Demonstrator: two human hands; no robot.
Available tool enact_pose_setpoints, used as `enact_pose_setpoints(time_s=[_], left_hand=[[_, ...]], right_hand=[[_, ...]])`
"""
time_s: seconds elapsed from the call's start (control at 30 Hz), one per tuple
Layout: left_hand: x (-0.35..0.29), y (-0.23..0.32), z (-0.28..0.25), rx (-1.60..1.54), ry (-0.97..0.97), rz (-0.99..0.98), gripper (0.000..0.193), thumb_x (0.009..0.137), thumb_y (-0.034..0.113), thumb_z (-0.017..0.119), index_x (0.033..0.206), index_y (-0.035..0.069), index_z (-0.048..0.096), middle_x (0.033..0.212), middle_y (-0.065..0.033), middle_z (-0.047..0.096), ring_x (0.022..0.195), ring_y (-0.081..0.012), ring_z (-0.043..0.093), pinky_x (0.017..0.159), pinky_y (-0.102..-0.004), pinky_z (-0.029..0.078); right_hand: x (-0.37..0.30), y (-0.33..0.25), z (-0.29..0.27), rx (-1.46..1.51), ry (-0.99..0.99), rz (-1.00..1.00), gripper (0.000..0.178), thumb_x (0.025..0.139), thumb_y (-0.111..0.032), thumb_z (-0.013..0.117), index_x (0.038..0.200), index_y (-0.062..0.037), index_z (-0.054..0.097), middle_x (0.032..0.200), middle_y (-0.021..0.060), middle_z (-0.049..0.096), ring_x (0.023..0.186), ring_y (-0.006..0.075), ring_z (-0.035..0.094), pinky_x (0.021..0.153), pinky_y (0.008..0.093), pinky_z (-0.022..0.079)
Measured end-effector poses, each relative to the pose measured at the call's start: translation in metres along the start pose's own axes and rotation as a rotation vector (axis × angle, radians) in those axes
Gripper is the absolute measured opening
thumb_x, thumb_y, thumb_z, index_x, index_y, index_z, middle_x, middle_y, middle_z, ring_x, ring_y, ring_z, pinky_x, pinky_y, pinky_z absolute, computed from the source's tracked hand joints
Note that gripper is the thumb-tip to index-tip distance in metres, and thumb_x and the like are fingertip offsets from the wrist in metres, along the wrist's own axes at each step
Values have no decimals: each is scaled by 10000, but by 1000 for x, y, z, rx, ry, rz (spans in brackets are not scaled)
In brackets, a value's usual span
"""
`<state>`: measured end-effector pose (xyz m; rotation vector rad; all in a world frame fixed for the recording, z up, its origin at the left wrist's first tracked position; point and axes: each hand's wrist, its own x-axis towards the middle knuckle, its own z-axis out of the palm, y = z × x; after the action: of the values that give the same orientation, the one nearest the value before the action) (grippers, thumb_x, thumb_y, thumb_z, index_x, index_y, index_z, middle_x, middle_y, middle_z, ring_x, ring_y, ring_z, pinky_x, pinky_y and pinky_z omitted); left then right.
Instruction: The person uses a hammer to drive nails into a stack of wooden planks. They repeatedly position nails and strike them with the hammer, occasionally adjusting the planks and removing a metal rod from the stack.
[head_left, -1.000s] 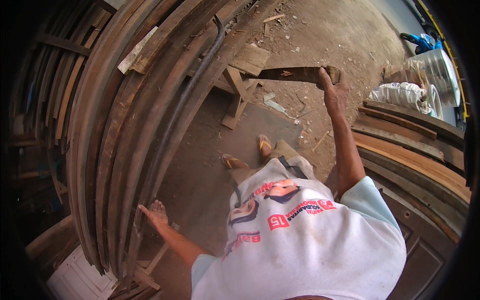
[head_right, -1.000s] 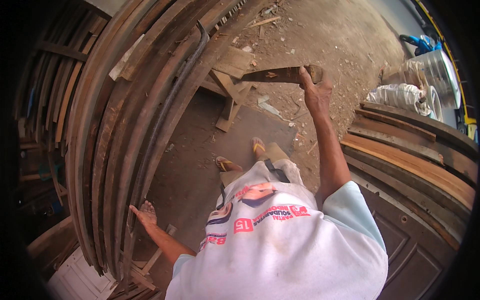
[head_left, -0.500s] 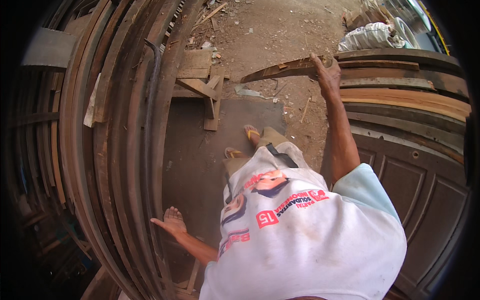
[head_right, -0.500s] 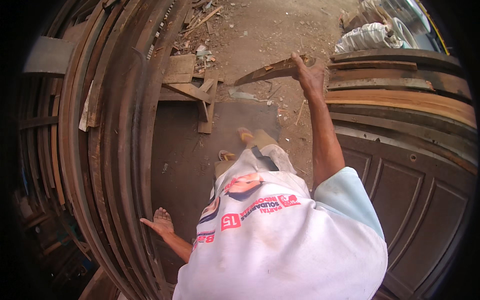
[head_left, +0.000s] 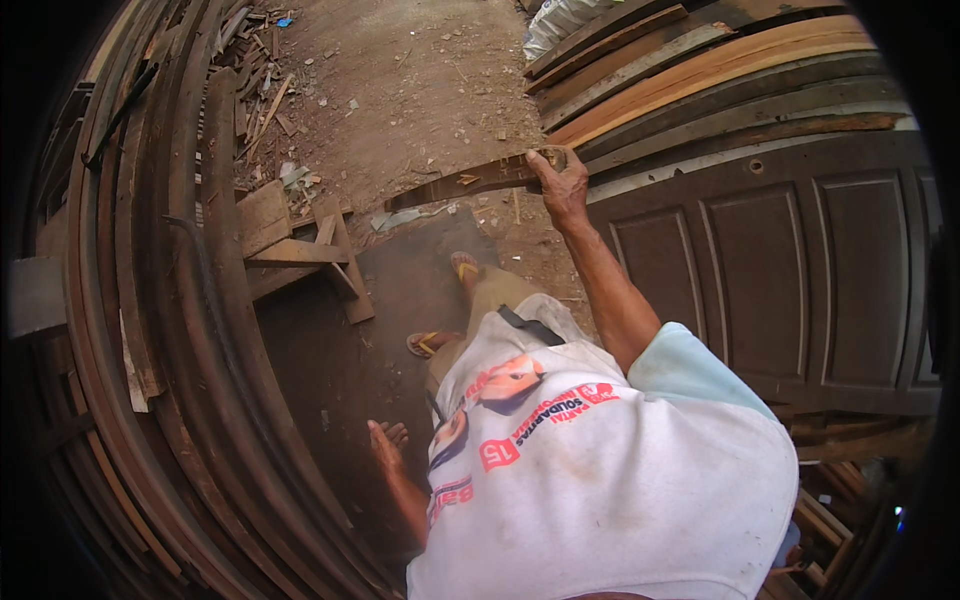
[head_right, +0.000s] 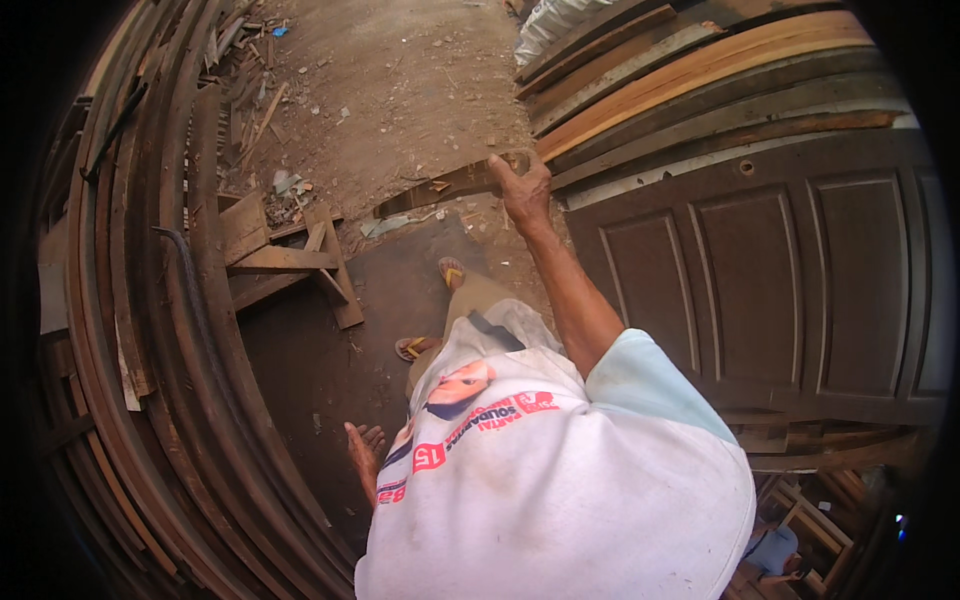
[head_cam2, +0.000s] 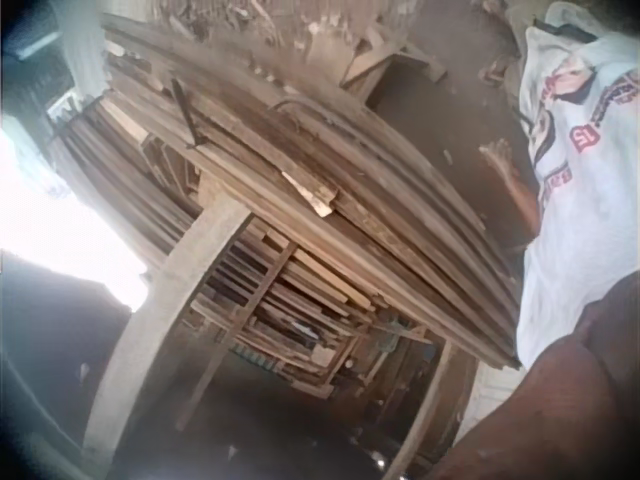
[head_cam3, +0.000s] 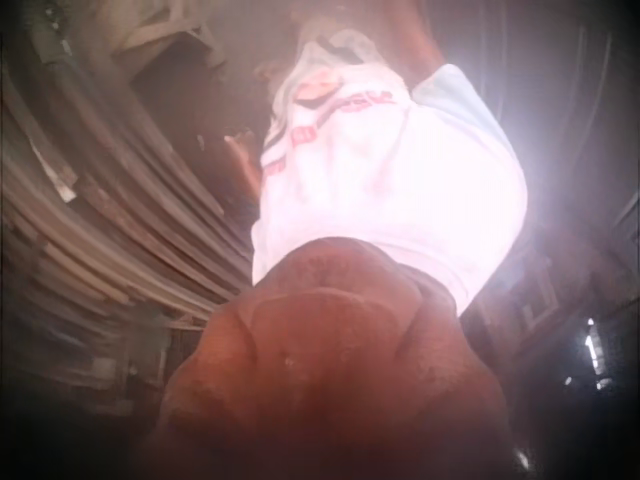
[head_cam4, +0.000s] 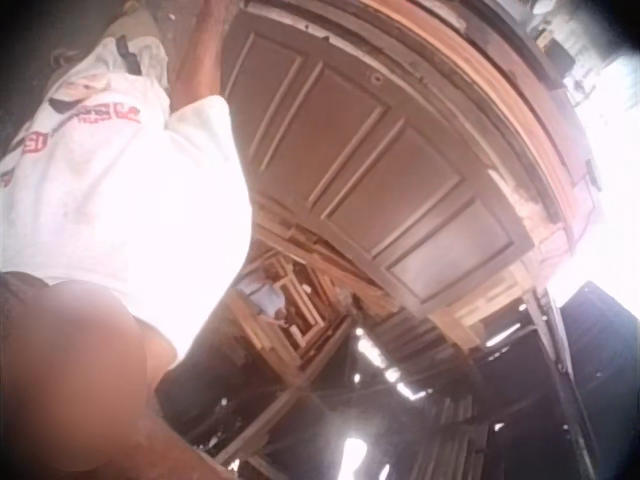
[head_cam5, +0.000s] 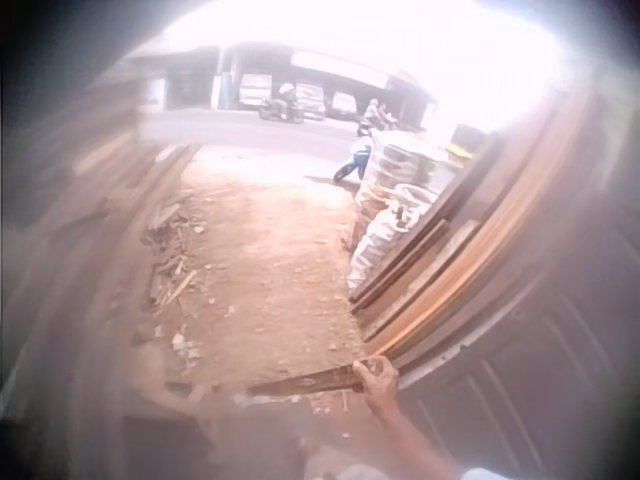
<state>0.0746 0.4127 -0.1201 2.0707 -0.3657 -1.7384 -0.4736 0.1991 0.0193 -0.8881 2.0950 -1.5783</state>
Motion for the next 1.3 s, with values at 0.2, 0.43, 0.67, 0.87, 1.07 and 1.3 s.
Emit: enact_pose_setpoints(time_s=[0.2, 0.43, 0.67, 0.87, 1.07, 1.3], left_hand=[[-3, -12, 0, -703, 147, 81, 1023, 935, 825, 489, 1467, -45, 411, 1266, -180, 604, 1190, -283, 601, 1076, -425, 475], [21, 0, 71, -690, 289, -25, 1039, 945, 831, 449, 1494, -49, 389, 1417, -198, 577, 1187, -302, 608, 1067, -423, 485], [15, 60, 155, -484, 243, 8, 960, 986, 810, 370, 1410, -41, 501, 1233, -217, 686, 1077, -306, 674, 994, -430, 533], [7, 88, 183, -453, 311, 104, 897, 1019, 750, 401, 1394, -55, 521, 1174, -201, 719, 1006, -293, 705, 927, -421, 573], [-5, 79, 194, -355, 323, 18, 823, 1064, 665, 407, 1407, -76, 511, 1256, -247, 699, 1099, -318, 702, 965, -448, 571], [-35, 52, 185, -317, 391, -13, 769, 1032, 625, 544, 1387, -56, 526, 1253, -239, 694, 1079, -306, 698, 958, -439, 564]], right_hand=[[75, 15, -129, -111, 222, -56, 461, 924, -392, 815, 1054, 31, 686, 880, 57, 679, 748, 130, 623, 649, 317, 547], [172, 20, -255, -404, 404, -122, 530, 965, -487, 755, 988, 38, 689, 787, 49, 632, 743, 147, 563, 679, 328, 482], [262, 93, -428, -884, 451, 138, 861, 890, -759, 648, 1206, 39, 718, 1193, 234, 736, 1102, 376, 694, 940, 461, 518], [323, 156, -521, -868, 521, 148, 776, 907, -615, 727, 1266, 72, 689, 1269, 269, 694, 1189, 404, 653, 987, 480, 510], [321, 235, -504, -920, 970, 256, 705, 970, -439, 706, 1363, 129, 562, 1281, 361, 610, 1285, 502, 551, 1046, 555, 474], [205, 344, -312, -338, -137, 687, 569, 963, -387, 756, 1299, 51, 619, 1127, 175, 702, 922, 307, 738, 745, 433, 611]])
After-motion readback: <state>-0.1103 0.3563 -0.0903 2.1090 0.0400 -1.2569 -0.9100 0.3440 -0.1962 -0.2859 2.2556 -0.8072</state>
